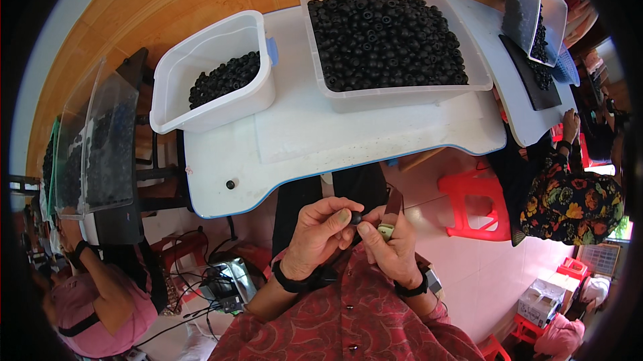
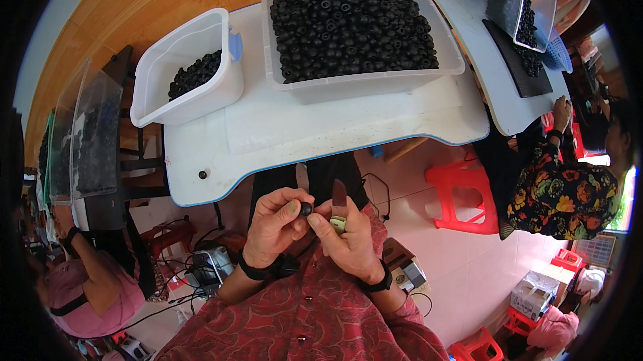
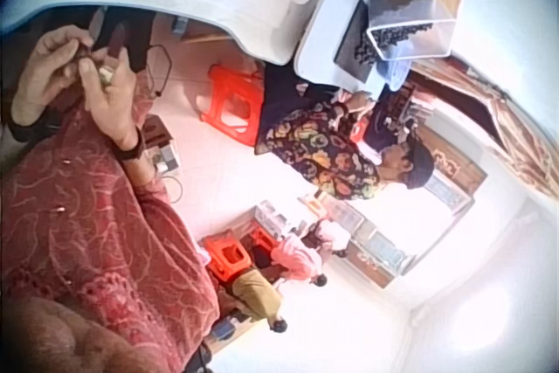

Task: Sorting and hand-trimming small round black components with a knife at a production table.

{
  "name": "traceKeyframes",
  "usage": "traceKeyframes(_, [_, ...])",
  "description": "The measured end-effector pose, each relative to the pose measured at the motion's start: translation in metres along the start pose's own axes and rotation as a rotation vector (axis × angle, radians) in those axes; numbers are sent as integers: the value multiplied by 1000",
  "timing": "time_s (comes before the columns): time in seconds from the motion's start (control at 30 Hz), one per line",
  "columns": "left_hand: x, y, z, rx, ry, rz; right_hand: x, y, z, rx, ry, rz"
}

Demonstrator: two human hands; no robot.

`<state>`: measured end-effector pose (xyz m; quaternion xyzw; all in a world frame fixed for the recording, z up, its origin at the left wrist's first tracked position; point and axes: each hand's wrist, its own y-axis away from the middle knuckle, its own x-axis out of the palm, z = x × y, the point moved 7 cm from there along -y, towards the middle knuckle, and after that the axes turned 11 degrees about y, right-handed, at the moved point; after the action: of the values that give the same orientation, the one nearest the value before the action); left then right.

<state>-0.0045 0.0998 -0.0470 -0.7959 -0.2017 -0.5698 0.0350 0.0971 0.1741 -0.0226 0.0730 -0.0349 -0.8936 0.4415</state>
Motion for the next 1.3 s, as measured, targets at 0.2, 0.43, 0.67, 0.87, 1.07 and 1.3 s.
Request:
traceKeyframes(0.2, [-3,1,0,15,-60,-61,3,-2,7,-40,407,2])
traceKeyframes(0.43, [0,0,-2,76,-149,-38,6,-4,5,13,460,42])
traceKeyframes(0.67, [-1,2,-4,106,-229,-79,10,-7,8,9,435,71])
traceKeyframes(0.87, [-5,2,-6,147,-284,-112,13,-9,10,-84,444,25])
traceKeyframes(1.07, [-1,2,-9,177,-363,-123,12,-11,19,-236,516,-23])
traceKeyframes(1.3, [-9,3,-6,187,-328,-221,14,-14,20,-276,646,-18])
